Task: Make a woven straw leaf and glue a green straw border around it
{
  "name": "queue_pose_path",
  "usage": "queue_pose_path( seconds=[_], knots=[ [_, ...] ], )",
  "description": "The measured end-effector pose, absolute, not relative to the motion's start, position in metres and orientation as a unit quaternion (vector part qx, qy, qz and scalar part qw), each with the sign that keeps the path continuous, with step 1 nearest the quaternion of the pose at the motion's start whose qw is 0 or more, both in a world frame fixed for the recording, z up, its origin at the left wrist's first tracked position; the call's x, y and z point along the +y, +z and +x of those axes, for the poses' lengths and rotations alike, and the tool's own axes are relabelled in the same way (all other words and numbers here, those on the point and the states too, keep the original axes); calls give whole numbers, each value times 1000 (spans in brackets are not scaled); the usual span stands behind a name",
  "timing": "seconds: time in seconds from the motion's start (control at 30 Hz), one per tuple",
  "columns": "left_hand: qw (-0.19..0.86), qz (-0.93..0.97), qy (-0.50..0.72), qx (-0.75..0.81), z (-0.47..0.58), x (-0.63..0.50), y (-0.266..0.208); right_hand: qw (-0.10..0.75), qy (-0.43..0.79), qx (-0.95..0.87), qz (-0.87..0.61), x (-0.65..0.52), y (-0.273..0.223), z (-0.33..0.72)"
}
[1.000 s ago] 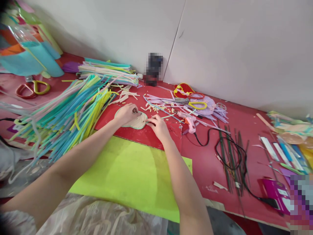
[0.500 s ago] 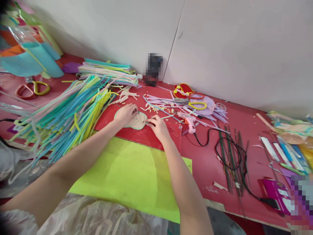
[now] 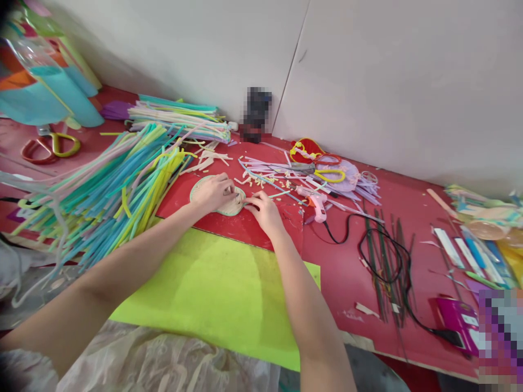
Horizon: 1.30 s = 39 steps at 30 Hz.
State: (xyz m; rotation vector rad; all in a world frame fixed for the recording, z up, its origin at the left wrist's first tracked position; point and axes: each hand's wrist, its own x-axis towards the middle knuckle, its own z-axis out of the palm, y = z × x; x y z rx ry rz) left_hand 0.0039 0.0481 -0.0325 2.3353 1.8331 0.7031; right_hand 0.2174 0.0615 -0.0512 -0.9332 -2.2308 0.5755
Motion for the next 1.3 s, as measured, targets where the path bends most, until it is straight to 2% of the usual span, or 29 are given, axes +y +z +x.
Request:
queue_pose_path(
  seconds=[0.2, 0.9, 1.1, 1.3],
  knots=[
    [149, 761, 225, 590, 8, 49, -31, 316, 225, -850, -357, 62, -51, 218],
    [204, 763, 202, 579, 2, 51, -25, 312, 219, -852, -358, 64, -55, 218],
    [261, 737, 171, 599, 3, 60, -25, 312, 212, -855, -356, 66, -57, 218],
    [253, 749, 184, 584, -1, 63, -31, 310, 207, -857, -357, 65, -55, 217]
  ],
)
